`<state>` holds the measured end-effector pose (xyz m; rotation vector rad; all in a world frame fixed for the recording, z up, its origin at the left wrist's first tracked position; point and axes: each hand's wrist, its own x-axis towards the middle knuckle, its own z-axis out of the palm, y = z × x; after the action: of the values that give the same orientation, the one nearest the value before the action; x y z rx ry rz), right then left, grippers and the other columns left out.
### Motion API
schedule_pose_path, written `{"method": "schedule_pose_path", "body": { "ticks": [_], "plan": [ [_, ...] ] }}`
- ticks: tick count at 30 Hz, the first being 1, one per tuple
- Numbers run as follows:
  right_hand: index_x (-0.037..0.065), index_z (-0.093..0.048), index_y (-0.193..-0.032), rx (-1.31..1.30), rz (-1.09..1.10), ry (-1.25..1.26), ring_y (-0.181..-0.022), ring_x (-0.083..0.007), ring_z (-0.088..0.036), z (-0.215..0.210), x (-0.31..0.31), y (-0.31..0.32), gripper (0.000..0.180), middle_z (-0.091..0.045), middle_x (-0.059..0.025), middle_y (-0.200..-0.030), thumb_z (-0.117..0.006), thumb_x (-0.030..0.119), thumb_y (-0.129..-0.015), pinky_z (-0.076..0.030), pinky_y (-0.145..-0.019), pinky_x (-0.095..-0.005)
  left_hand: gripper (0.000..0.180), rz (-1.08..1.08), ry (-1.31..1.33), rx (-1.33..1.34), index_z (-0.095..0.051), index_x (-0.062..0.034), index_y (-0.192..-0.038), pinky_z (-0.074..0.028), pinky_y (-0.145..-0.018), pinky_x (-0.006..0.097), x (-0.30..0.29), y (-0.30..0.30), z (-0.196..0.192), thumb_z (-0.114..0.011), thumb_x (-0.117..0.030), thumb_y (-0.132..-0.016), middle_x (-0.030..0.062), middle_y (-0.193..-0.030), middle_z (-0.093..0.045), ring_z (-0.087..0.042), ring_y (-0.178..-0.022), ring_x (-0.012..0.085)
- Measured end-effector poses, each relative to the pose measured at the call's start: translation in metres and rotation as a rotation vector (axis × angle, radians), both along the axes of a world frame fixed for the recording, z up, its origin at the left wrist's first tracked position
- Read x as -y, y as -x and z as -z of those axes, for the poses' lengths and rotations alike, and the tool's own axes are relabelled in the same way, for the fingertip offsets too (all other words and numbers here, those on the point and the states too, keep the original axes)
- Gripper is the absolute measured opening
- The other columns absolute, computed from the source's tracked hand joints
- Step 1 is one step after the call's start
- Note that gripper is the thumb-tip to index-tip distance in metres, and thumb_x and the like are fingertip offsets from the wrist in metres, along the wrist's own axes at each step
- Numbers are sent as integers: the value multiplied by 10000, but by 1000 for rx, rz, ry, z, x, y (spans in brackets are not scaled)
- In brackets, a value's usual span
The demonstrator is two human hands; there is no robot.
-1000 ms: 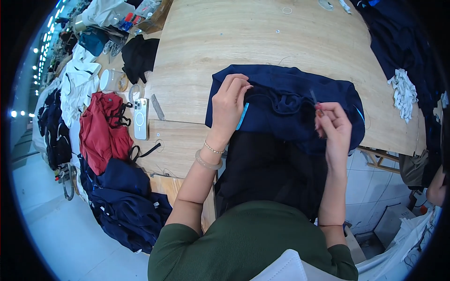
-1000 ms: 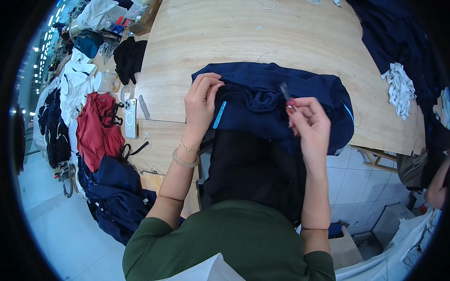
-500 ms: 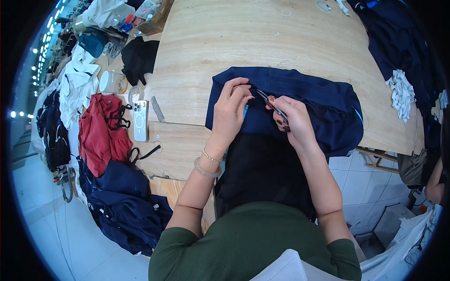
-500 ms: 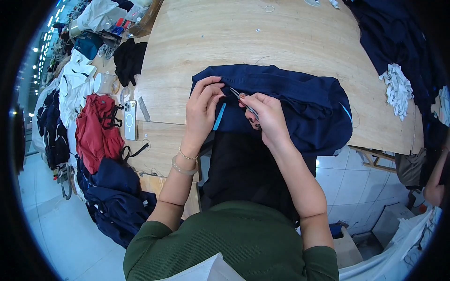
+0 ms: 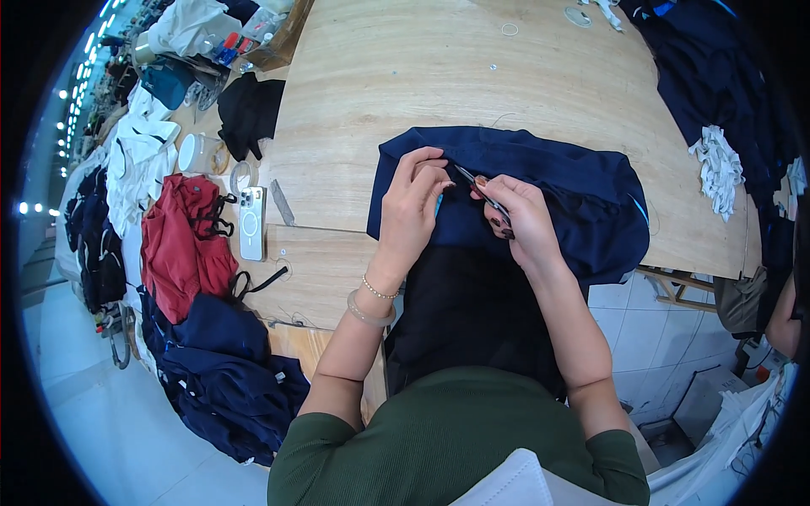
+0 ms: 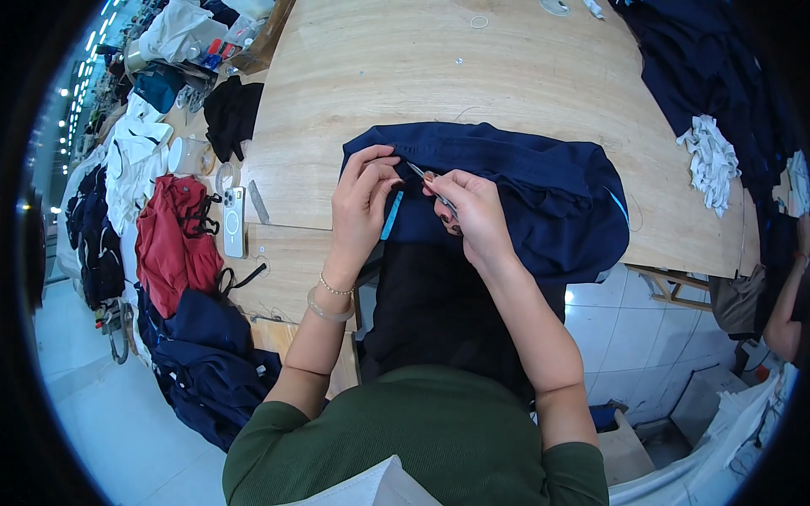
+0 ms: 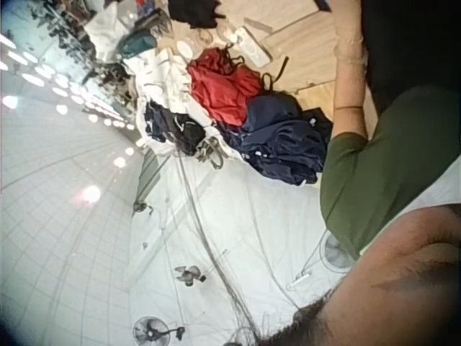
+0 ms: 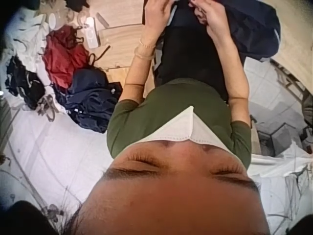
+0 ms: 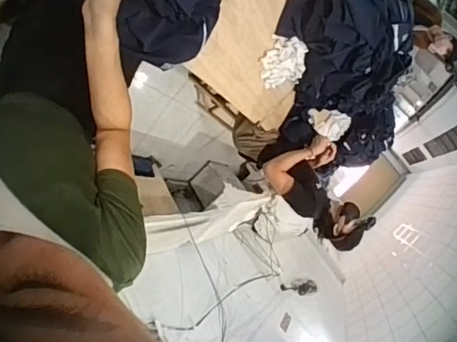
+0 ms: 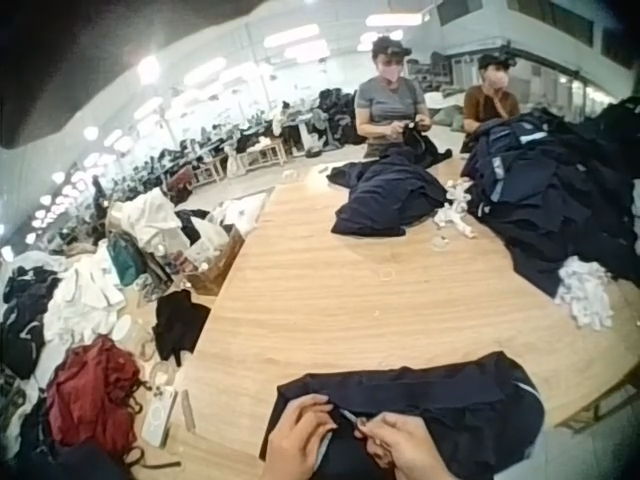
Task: Trimming loose threads from blue garments using thread snips in a factory environment.
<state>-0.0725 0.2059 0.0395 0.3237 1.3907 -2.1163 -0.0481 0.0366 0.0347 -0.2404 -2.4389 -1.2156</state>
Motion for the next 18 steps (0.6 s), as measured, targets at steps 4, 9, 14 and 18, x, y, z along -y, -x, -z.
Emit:
{"method": "schedule_pose_path", "body": {
  "ticks": [4, 9, 14, 18],
  "plan": [
    [28, -639, -804, 6, 11, 1, -446, -15, -368, 2, 2, 1, 181, -501, 33, -564, -611, 166, -918, -218, -424, -189, 67, -1, -2, 10, -593, 34, -853, -545, -766, 330, 0, -1, 0, -619, 82, -813, 139, -1117, -579, -661, -946, 244],
    [30, -632, -789, -4, 5, -4, -442, -14, -363, 0, -3, 2, 199, -495, 35, -557, -611, 177, -922, -215, -420, -188, 67, 21, -26, -4, -590, 30, -865, -538, -762, 322, -1, 1, -3, -586, 88, -832, 150, -1099, -586, -649, -946, 252],
    [45, -606, -939, -153, -13, -20, -514, -26, -429, -3, -16, -10, 207, -528, 27, -625, -536, 236, -978, -280, -473, -189, 151, -313, -270, -71, -579, 52, -950, -453, -688, 242, 32, 9, -15, -446, -18, -957, 90, -997, -609, -563, -787, 126],
    [64, -517, -1049, -233, 72, 109, -602, -54, -421, 4, -30, -30, 184, -482, 25, -762, -497, 239, -997, -330, -572, -212, 230, -254, -342, 176, -603, 33, -989, -442, -664, 243, 66, 20, 3, -458, -146, -998, 74, -892, -640, -558, -744, 113]
  ]
}}
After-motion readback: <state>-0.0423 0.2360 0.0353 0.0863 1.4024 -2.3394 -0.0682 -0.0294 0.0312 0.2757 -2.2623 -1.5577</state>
